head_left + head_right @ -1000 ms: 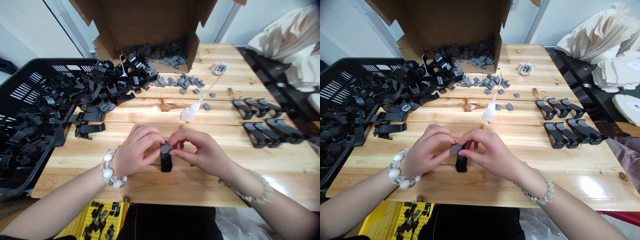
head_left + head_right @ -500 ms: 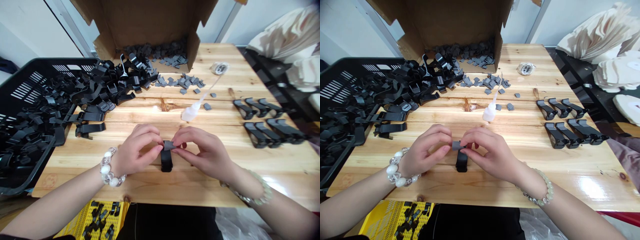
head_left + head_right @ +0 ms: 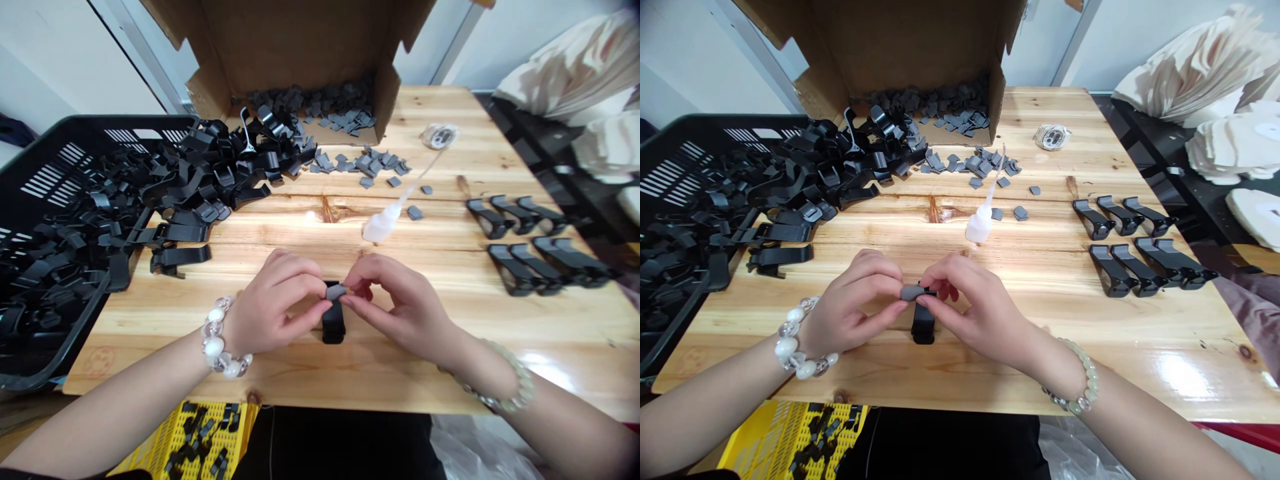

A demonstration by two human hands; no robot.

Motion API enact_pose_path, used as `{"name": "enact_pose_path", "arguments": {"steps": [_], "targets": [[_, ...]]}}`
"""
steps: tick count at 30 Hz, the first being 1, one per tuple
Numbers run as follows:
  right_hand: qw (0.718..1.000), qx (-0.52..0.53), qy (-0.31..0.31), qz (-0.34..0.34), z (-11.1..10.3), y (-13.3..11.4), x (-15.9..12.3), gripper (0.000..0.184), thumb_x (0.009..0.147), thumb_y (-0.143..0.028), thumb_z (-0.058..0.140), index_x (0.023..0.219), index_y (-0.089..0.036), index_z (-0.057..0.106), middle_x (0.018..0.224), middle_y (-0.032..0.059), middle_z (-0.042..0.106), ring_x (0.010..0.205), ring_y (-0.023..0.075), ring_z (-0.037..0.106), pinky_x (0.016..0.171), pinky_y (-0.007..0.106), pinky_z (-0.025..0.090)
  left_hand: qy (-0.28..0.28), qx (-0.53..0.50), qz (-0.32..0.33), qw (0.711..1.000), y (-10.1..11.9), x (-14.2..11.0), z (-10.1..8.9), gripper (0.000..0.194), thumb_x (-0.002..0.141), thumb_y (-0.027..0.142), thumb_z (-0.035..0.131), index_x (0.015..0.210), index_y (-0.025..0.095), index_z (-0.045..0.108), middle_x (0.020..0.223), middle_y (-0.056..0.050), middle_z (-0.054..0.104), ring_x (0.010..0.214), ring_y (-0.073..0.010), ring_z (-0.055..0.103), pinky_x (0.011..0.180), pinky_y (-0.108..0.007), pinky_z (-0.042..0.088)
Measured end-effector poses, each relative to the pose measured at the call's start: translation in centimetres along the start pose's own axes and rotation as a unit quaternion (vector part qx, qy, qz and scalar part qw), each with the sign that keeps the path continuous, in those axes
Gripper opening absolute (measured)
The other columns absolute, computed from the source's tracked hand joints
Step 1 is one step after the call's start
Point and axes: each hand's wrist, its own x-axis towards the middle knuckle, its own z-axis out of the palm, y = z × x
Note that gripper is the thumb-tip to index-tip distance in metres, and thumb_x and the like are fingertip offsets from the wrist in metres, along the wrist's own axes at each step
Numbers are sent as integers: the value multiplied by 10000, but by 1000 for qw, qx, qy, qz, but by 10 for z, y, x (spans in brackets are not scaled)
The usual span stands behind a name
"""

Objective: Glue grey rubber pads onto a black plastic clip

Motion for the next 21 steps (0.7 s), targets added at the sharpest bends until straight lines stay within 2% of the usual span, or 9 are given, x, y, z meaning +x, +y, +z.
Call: {"name": "enact_pose_path", "arguments": {"steps": [5,9,11,14,16,18,19,21], "targets": [[982,137,-24,126,2,0,3,149,816,-283,660,920,-183,620,866,29,665,740,120,634,674,241,550,-30,46,43,998,-4,-4,6,169,856,221,589,1021,198,561,984,-44,653,891,-162,580,850,-335,417],[963,211,-17,167,3,4,3,234,760,-287,713,959,-184,645,912,37,691,798,150,671,755,287,578,-39,63,32,997,-5,-4,8,203,869,244,582,1065,198,553,1012,-59,645,922,-171,572,872,-343,413],[962,207,-3,179,2,5,4,193,793,-287,674,956,-185,660,892,36,700,765,147,677,746,296,580,-42,64,15,997,-5,-3,7,213,871,234,578,1078,187,556,1014,-61,636,938,-173,562,876,-339,413],[970,143,36,193,-3,8,7,151,825,-292,628,903,-175,682,834,41,703,704,140,661,687,288,560,-61,55,-31,996,-5,-2,5,266,873,287,578,1111,171,544,1051,-71,626,1001,-192,552,914,-360,399],[977,87,50,189,-5,12,10,147,797,-304,654,850,-172,693,830,50,701,749,159,651,690,293,537,-92,42,-60,993,-5,-1,5,473,816,460,627,1163,160,512,1105,-95,611,1051,-233,535,941,-403,390],[978,57,40,195,-6,16,12,152,775,-320,669,810,-175,700,817,50,702,773,174,644,704,305,522,-135,22,-75,988,-6,-1,6,749,697,635,658,1229,147,463,1170,-129,584,1090,-279,514,955,-444,388],[977,52,28,205,-6,19,13,152,769,-322,673,802,-177,701,808,48,703,769,176,644,710,310,519,-153,15,-79,985,-6,-2,7,844,650,682,661,1256,137,438,1195,-146,570,1108,-297,503,960,-460,387],[970,60,6,234,-4,23,12,147,761,-309,673,823,-178,698,803,41,709,747,172,649,714,312,517,-180,13,-85,980,-7,-4,10,900,639,685,667,1292,124,402,1227,-169,547,1139,-319,484,969,-481,383]]}}
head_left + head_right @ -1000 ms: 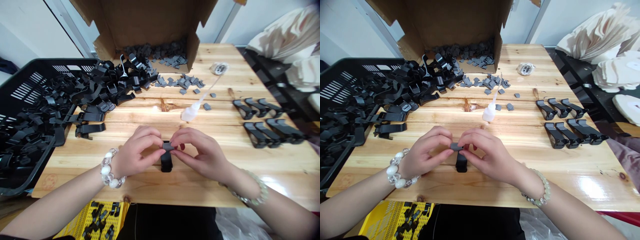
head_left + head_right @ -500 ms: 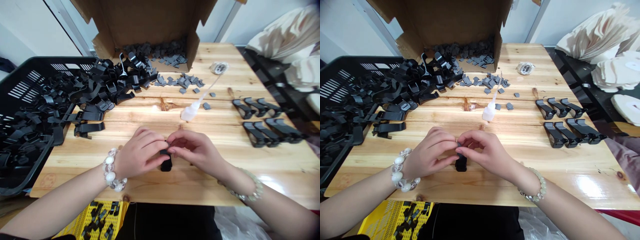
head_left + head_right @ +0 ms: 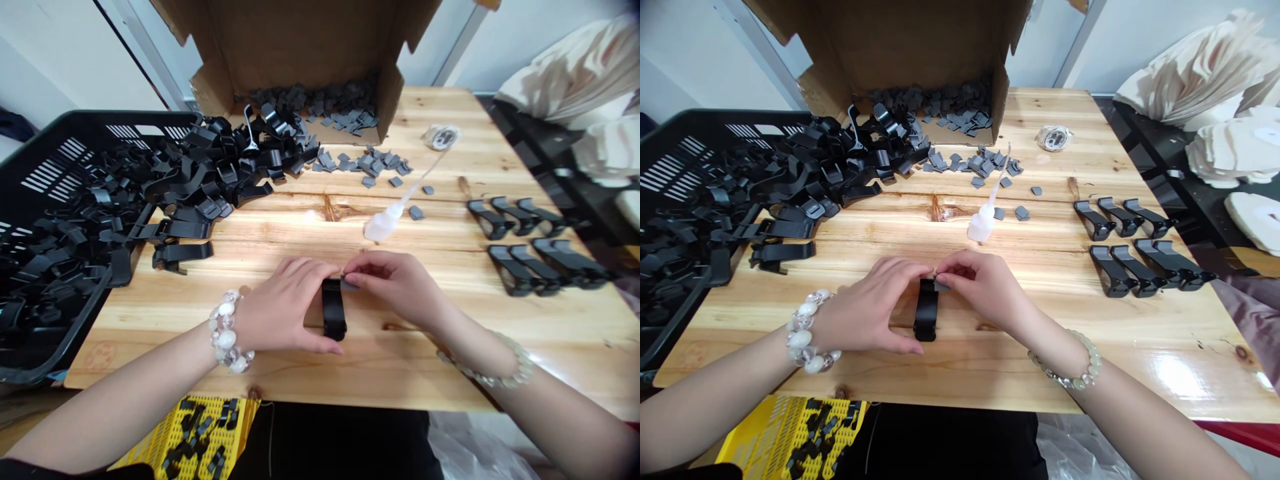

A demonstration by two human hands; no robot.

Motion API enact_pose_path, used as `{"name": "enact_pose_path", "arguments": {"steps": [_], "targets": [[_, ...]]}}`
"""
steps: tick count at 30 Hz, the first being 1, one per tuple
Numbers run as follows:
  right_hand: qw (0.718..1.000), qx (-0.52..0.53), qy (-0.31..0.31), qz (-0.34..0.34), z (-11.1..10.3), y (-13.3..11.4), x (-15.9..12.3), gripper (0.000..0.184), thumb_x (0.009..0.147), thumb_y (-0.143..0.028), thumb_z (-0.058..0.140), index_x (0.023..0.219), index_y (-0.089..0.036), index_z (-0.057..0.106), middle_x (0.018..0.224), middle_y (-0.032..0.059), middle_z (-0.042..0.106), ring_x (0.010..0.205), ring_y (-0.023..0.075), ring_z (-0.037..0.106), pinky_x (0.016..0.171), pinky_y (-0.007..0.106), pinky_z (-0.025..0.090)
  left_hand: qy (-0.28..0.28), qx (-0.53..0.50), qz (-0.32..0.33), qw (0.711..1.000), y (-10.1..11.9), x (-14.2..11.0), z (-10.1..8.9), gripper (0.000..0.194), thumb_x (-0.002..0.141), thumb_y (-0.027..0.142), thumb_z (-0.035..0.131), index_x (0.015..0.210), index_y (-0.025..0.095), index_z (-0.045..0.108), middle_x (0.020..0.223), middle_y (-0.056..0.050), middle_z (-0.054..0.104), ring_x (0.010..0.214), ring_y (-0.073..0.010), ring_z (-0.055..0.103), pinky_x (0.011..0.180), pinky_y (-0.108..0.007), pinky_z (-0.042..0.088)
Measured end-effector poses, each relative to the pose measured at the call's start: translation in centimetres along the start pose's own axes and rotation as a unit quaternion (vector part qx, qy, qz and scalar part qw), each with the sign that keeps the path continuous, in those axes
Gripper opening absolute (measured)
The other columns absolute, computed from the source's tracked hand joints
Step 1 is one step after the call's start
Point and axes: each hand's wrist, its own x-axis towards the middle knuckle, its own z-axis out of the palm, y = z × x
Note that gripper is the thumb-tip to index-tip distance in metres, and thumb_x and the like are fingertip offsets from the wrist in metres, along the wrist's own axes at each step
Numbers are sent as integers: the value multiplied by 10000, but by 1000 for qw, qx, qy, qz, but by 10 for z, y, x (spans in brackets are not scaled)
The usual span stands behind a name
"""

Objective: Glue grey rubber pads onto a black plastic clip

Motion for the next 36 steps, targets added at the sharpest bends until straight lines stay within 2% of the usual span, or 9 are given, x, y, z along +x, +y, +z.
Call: {"name": "enact_pose_path", "arguments": {"steps": [8,16,20,27,36], "targets": [[996,39,-45,59,7,4,0,96,728,-252,665,753,-172,618,683,2,649,618,130,601,608,267,482,-15,-8,-29,999,-1,-2,8,806,713,491,687,1335,137,315,1302,-173,490,1201,-320,452,1011,-490,350],[996,-58,-51,42,8,-1,7,63,737,-238,652,726,-180,674,753,9,683,698,139,603,670,267,460,-31,-14,-34,999,1,0,6,733,720,500,670,1290,171,348,1267,-129,510,1156,-288,473,1010,-442,347],[993,-69,-67,61,6,-2,12,61,732,-228,651,737,-182,692,746,4,690,704,142,611,672,263,455,-31,-12,-36,999,0,0,7,756,722,503,668,1312,174,328,1255,-131,514,1163,-297,470,999,-447,355],[990,-97,-90,55,5,-1,18,64,724,-222,649,738,-178,694,720,2,693,687,144,609,666,270,454,-37,-2,-36,999,1,1,6,760,729,500,662,1318,156,326,1258,-138,513,1161,-293,465,998,-449,358],[986,-145,-74,42,9,-7,15,52,730,-175,637,737,-170,688,710,3,683,648,129,600,618,251,451,-29,8,-27,999,0,0,9,790,721,520,665,1323,135,328,1243,-141,514,1151,-285,460,1006,-443,352]]}}
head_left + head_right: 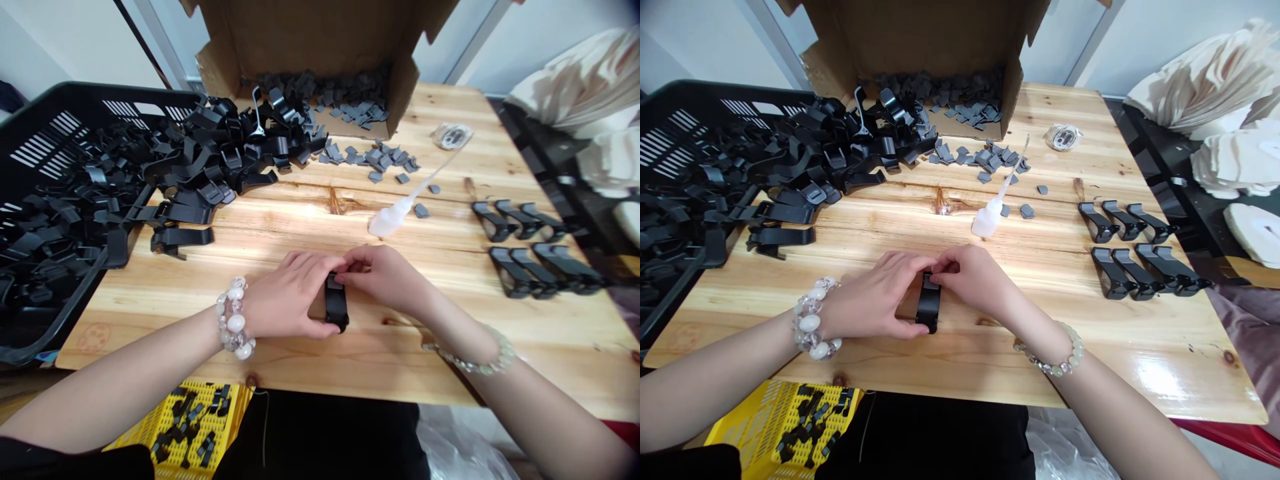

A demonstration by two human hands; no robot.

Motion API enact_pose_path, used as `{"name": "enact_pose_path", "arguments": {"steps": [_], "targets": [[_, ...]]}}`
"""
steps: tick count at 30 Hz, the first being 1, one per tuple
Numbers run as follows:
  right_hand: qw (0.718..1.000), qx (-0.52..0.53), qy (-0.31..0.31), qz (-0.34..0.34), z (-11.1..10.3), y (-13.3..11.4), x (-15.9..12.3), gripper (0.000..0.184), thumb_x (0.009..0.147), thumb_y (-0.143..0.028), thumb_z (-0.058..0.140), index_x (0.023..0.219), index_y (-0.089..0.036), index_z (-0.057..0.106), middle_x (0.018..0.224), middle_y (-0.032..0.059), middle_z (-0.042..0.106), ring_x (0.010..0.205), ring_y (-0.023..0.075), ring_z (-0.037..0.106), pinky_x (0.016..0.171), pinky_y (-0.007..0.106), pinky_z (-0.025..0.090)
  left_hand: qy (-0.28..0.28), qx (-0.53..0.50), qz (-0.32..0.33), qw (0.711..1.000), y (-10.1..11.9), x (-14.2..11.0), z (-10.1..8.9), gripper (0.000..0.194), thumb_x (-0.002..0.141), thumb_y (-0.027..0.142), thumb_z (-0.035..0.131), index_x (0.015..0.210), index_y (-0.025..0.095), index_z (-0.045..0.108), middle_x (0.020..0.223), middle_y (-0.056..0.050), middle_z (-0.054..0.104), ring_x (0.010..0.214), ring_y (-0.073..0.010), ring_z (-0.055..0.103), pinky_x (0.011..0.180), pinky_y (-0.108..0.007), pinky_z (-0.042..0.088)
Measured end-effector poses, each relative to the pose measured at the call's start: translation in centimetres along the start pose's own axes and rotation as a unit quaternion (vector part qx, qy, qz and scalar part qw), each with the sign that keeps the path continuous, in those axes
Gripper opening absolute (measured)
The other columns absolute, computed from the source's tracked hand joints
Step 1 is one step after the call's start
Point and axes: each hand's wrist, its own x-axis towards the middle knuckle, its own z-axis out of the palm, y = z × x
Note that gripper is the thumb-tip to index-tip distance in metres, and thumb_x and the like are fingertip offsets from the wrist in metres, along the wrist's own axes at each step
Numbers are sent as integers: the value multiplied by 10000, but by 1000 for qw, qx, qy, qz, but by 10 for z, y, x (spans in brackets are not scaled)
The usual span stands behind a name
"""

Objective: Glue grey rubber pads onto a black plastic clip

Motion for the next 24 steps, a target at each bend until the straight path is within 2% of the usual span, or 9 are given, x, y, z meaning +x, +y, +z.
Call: {"name": "enact_pose_path", "arguments": {"steps": [15,24], "targets": [[999,-27,27,-33,6,-1,-4,57,743,-133,618,705,-163,648,661,-8,653,616,118,584,587,236,434,2,-18,3,1000,-1,0,0,757,732,522,656,1322,174,332,1317,-134,482,1214,-287,438,1032,-437,332],[999,-38,34,-16,6,-2,-3,65,734,-171,652,686,-167,609,644,-5,624,597,125,560,574,251,404,8,-11,8,1000,0,-1,0,737,738,510,658,1306,166,339,1270,-136,501,1184,-284,454,1009,-444,356]]}}
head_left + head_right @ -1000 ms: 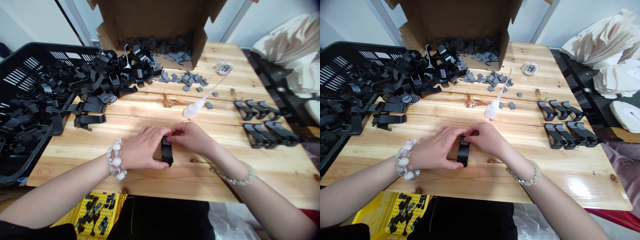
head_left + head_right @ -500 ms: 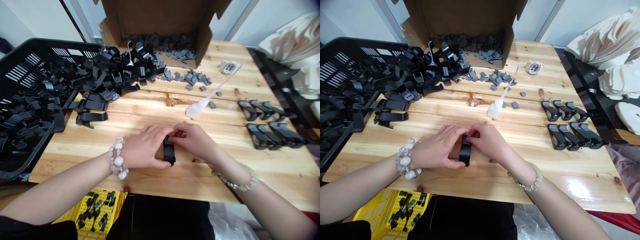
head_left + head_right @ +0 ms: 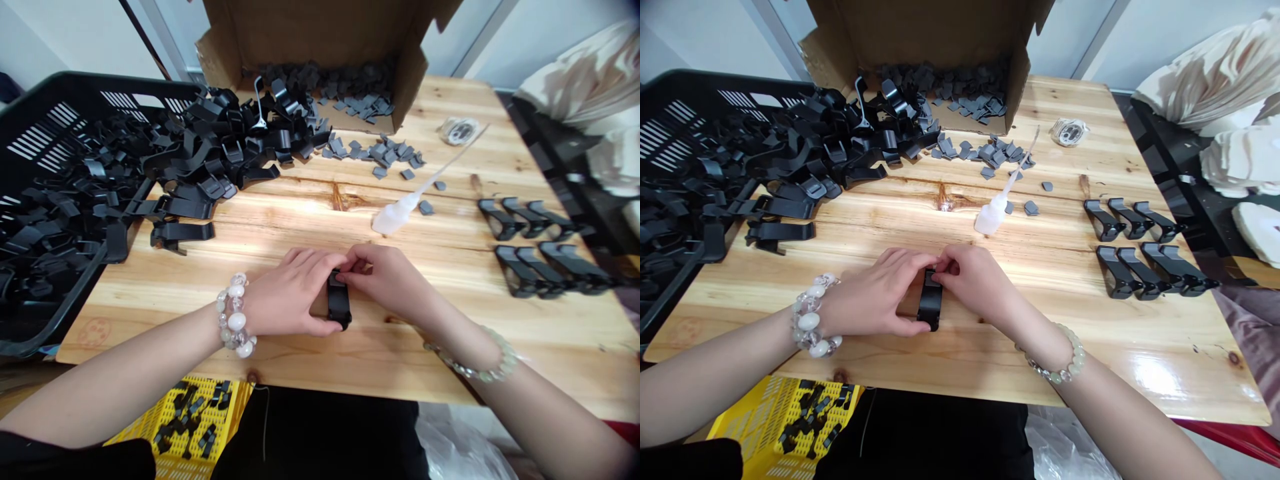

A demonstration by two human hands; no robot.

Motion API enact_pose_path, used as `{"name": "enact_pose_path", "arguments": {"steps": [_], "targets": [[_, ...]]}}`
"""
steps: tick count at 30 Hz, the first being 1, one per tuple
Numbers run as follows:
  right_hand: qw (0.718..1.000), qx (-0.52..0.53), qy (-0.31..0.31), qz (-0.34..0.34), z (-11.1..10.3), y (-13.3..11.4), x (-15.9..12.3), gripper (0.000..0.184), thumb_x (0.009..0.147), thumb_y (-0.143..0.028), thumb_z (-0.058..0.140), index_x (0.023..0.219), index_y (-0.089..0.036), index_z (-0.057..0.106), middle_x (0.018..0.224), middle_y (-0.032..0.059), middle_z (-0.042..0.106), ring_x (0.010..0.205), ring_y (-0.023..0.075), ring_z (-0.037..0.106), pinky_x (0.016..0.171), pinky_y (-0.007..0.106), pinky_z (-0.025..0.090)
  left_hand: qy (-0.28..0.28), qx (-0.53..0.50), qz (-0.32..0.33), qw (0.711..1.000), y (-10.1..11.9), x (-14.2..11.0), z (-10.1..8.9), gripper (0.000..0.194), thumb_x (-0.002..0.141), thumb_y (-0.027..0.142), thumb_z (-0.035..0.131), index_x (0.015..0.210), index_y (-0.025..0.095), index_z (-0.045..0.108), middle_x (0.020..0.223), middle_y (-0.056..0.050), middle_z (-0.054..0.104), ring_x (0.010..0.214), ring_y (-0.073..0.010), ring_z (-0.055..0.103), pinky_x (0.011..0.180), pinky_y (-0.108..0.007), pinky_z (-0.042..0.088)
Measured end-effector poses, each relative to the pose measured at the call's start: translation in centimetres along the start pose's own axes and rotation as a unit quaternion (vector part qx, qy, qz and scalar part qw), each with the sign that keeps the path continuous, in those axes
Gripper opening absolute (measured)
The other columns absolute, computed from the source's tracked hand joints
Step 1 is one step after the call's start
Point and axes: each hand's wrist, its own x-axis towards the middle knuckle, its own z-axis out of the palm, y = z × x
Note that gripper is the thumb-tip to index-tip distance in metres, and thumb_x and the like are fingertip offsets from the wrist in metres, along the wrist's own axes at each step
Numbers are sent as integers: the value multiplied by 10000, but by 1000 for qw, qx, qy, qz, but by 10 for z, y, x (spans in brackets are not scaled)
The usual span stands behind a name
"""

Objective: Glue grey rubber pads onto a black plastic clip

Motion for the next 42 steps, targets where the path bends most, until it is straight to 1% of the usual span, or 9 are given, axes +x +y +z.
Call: {"name": "enact_pose_path", "arguments": {"steps": [4,8,14,20,28,32,37,39,42], "targets": [[1000,-9,0,3,0,0,0,72,727,-179,655,699,-176,589,619,-18,586,573,119,528,547,246,376,7,47,3,999,-1,-1,1,685,731,567,643,1223,146,419,1199,-143,531,1136,-296,470,983,-453,371],[1000,-19,-4,-3,-1,0,1,93,721,-167,657,733,-181,566,608,-34,556,566,110,506,536,237,357,22,133,37,990,-2,-3,-2,762,736,724,525,1165,94,503,1210,-178,539,1160,-330,439,1037,-486,295],[1000,-21,-10,-17,-1,-2,1,79,737,-158,643,733,-177,566,639,-31,567,583,104,498,552,232,352,58,196,72,976,2,-1,-14,682,795,726,425,1062,130,624,1098,-125,628,1056,-284,501,1042,-470,267],[999,-3,-11,-39,1,0,0,79,741,-100,592,734,-176,576,623,-35,561,580,99,499,567,228,363,50,217,82,971,3,0,-14,665,825,706,399,1044,133,656,957,-86,685,977,-245,557,1034,-444,290],[999,-1,-16,-43,2,2,-1,126,738,-66,558,754,-173,622,629,-30,578,592,96,508,581,226,372,49,234,97,966,2,0,-11,614,856,673,377,1030,154,654,928,-63,696,946,-229,564,1005,-430,317],[999,1,-11,-44,3,3,-2,125,738,-69,557,754,-171,627,628,-29,578,586,94,507,573,226,370,57,240,109,963,3,0,-11,581,866,649,387,1000,154,659,964,-74,697,955,-234,569,999,-436,328],[999,1,-8,-33,3,4,-2,108,738,-93,571,767,-173,638,626,-25,580,585,99,515,566,236,374,49,217,153,963,5,-1,-10,444,925,500,407,957,140,665,1030,-84,692,1003,-211,585,1013,-413,324],[999,27,-20,-29,-1,5,-1,97,751,-114,567,776,-171,640,661,-13,600,615,106,536,587,241,399,43,196,146,969,5,0,-8,434,927,489,414,971,135,662,1012,-81,699,1004,-206,592,1011,-405,329],[992,116,-58,-2,-10,10,-1,107,794,-176,541,854,-170,629,726,2,622,612,106,554,592,248,437,38,167,123,978,3,1,-8,445,906,518,442,1001,140,656,1001,-81,706,995,-210,602,1004,-402,336]]}}
